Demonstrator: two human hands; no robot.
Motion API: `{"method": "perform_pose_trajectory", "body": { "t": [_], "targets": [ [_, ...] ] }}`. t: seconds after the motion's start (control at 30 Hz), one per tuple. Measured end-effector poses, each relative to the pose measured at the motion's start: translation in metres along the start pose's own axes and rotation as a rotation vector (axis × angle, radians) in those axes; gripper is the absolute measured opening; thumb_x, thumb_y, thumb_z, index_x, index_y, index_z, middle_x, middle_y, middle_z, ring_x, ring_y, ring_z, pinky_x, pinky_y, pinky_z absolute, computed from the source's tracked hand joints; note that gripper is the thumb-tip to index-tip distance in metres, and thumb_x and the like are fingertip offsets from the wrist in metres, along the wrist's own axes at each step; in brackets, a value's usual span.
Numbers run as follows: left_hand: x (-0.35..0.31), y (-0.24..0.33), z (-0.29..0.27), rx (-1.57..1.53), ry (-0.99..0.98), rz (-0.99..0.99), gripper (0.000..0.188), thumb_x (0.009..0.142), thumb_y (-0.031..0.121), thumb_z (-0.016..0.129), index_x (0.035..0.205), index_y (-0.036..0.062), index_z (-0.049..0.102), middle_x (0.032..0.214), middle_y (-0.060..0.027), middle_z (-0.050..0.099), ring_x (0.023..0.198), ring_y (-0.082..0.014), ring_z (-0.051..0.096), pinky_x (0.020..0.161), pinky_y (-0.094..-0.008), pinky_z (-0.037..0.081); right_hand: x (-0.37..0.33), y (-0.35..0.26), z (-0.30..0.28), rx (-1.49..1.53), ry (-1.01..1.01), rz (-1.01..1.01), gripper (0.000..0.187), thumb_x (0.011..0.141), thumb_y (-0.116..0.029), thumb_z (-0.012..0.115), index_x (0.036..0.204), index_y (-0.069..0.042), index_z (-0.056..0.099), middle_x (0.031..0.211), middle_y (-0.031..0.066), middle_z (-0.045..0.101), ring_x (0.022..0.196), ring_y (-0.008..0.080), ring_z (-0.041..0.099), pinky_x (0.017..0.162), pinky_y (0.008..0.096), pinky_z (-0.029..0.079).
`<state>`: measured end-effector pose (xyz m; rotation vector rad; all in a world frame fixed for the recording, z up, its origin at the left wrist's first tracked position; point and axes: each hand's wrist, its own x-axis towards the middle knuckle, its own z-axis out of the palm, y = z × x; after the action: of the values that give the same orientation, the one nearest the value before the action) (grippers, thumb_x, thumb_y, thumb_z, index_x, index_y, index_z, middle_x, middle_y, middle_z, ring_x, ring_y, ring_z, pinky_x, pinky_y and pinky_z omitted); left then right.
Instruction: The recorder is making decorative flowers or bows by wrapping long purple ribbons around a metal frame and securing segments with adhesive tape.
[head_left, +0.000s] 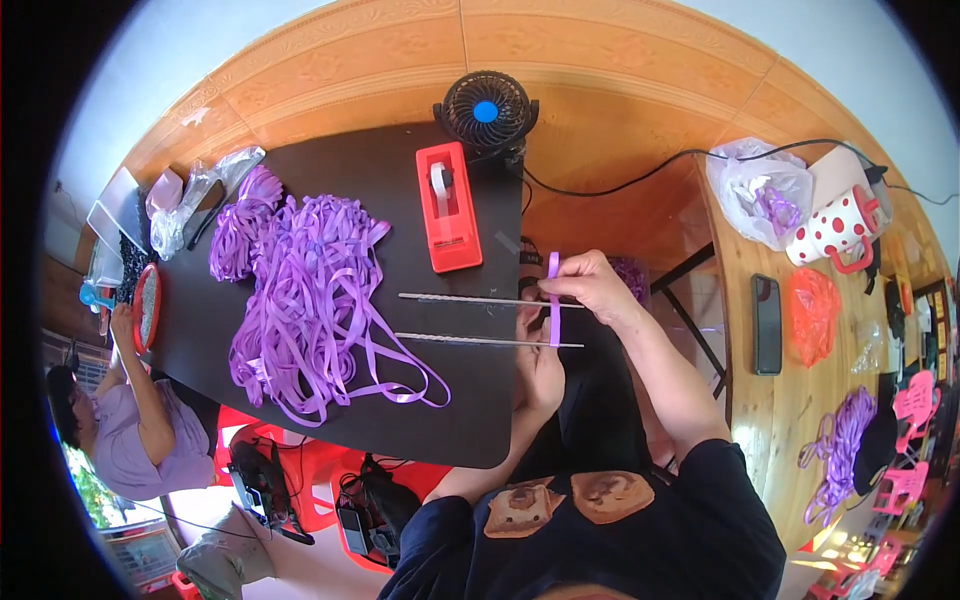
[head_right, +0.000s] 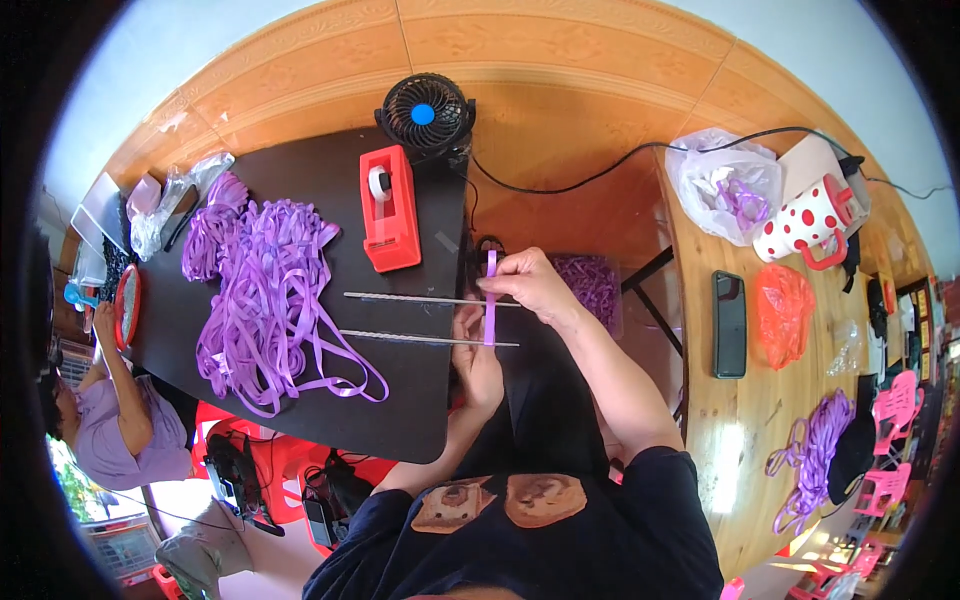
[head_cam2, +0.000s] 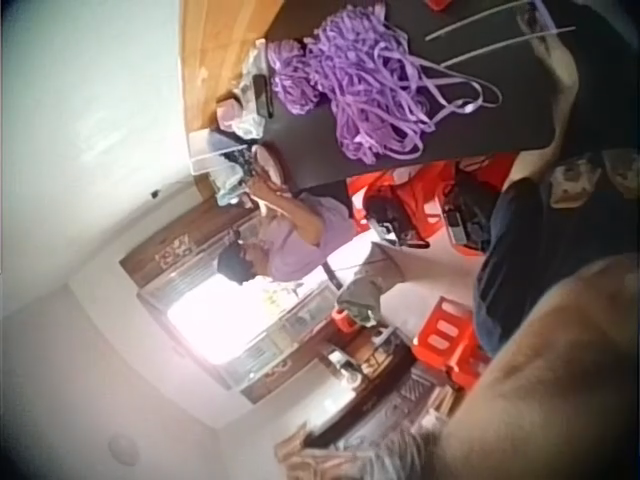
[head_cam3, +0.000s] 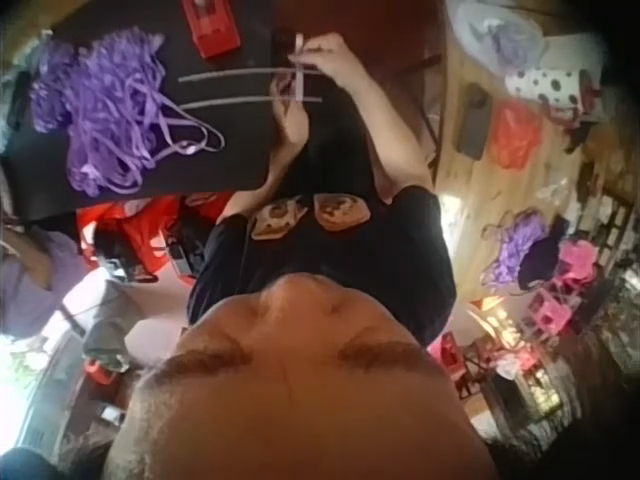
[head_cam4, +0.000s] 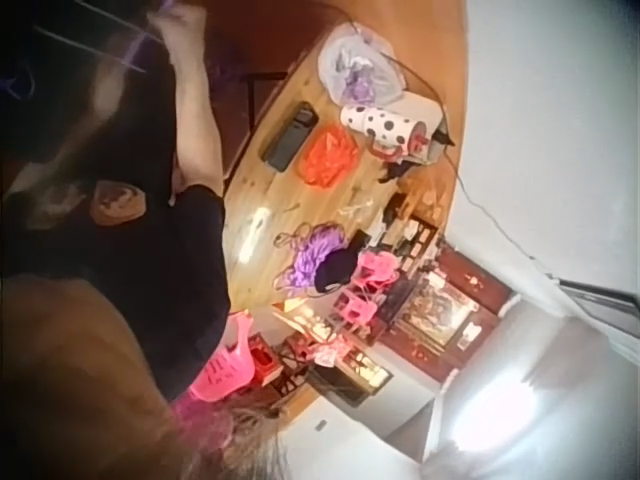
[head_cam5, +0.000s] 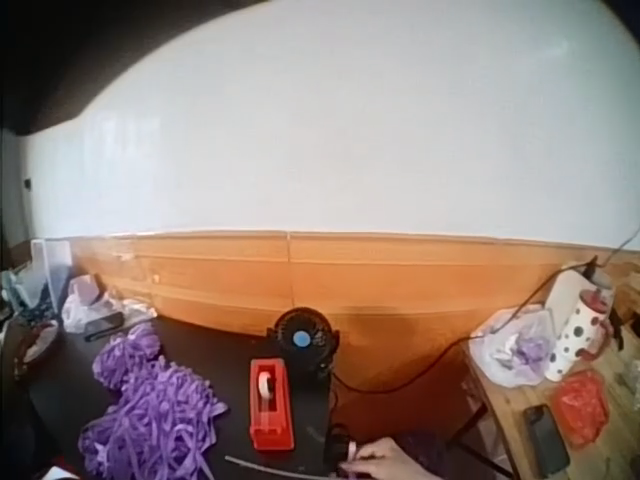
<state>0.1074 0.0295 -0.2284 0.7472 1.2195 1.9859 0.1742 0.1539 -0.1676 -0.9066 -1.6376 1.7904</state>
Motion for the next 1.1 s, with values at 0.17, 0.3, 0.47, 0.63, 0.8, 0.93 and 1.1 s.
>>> {"method": "perform_pose_trajectory", "body": {
  "t": [0.17, 0.3, 0.47, 0.63, 0.8, 0.93, 1.1],
  "targets": [
    [0.012, 0.004, 0.010, -0.046, 0.020, 0.028, 0.026, 0.095, 0.006, 0.050, 0.121, -0.0002, 0.050, 0.123, -0.0095, 0.053, 0.110, -0.0164, 0.051, 0.097, -0.0297, 0.039, -0.011, 0.042, 0.000, 0.452, -0.065, 0.313, 0.013, 0.081, -0.006, 0.063, 0.088, 0.003, 0.068, 0.079, 0.0112, 0.068, 0.072, 0.0195, 0.067, 0.070, 0.0325, 0.054],
    [0.010, 0.004, 0.002, 0.255, -0.099, 0.177, 0.019, 0.095, 0.010, 0.052, 0.110, -0.0011, 0.059, 0.117, -0.0095, 0.057, 0.107, -0.0166, 0.053, 0.094, -0.0318, 0.042, -0.035, 0.051, 0.015, 0.514, -0.007, 0.311, 0.015, 0.084, -0.011, 0.063, 0.091, 0.000, 0.070, 0.085, 0.0053, 0.067, 0.077, 0.0135, 0.061, 0.070, 0.0282, 0.047],
    [-0.007, 0.023, 0.003, -0.091, -0.005, -0.220, 0.018, 0.093, 0.003, 0.052, 0.108, 0.0004, 0.061, 0.104, -0.0069, 0.063, 0.098, -0.0147, 0.057, 0.089, -0.0286, 0.044, -0.077, 0.054, 0.036, 0.348, 0.205, 0.261, 0.019, 0.084, -0.005, 0.060, 0.101, 0.000, 0.067, 0.092, 0.0063, 0.067, 0.087, 0.0152, 0.061, 0.083, 0.0276, 0.046],
    [-0.017, 0.026, -0.004, -0.101, -0.014, -0.267, 0.020, 0.094, 0.003, 0.049, 0.110, -0.0012, 0.059, 0.104, -0.0078, 0.060, 0.095, -0.0164, 0.059, 0.087, -0.0292, 0.047, -0.106, 0.044, 0.053, 0.506, 0.175, -0.097, 0.030, 0.083, 0.002, 0.060, 0.113, 0.000, 0.061, 0.101, 0.0054, 0.065, 0.093, 0.0134, 0.059, 0.085, 0.0252, 0.045],
    [-0.024, 0.038, 0.001, -0.203, 0.029, -0.317, 0.018, 0.095, 0.007, 0.051, 0.108, -0.0033, 0.059, 0.101, -0.0069, 0.061, 0.089, -0.0132, 0.058, 0.081, -0.0257, 0.047, -0.109, 0.051, 0.063, 0.501, 0.163, -0.147, 0.023, 0.082, 0.004, 0.059, 0.104, 0.002, 0.063, 0.097, 0.0052, 0.065, 0.089, 0.0123, 0.059, 0.083, 0.0247, 0.045],
    [-0.024, 0.035, -0.003, -0.213, 0.006, -0.289, 0.017, 0.095, 0.009, 0.051, 0.103, -0.0035, 0.061, 0.096, -0.0069, 0.061, 0.086, -0.0123, 0.056, 0.078, -0.0245, 0.045, -0.111, 0.048, 0.075, 0.484, 0.258, -0.170, 0.013, 0.084, 0.002, 0.058, 0.094, 0.002, 0.066, 0.089, 0.0038, 0.065, 0.081, 0.0103, 0.059, 0.077, 0.0222, 0.045],
    [-0.026, 0.044, -0.002, -0.127, 0.014, -0.271, 0.018, 0.095, 0.011, 0.051, 0.100, -0.0032, 0.061, 0.092, -0.0067, 0.061, 0.085, -0.0129, 0.056, 0.077, -0.0243, 0.044, -0.114, 0.047, 0.084, 0.480, 0.310, -0.185, 0.010, 0.087, -0.002, 0.058, 0.090, 0.003, 0.066, 0.081, 0.0028, 0.065, 0.074, 0.0084, 0.058, 0.071, 0.0211, 0.045]
  ]
}}
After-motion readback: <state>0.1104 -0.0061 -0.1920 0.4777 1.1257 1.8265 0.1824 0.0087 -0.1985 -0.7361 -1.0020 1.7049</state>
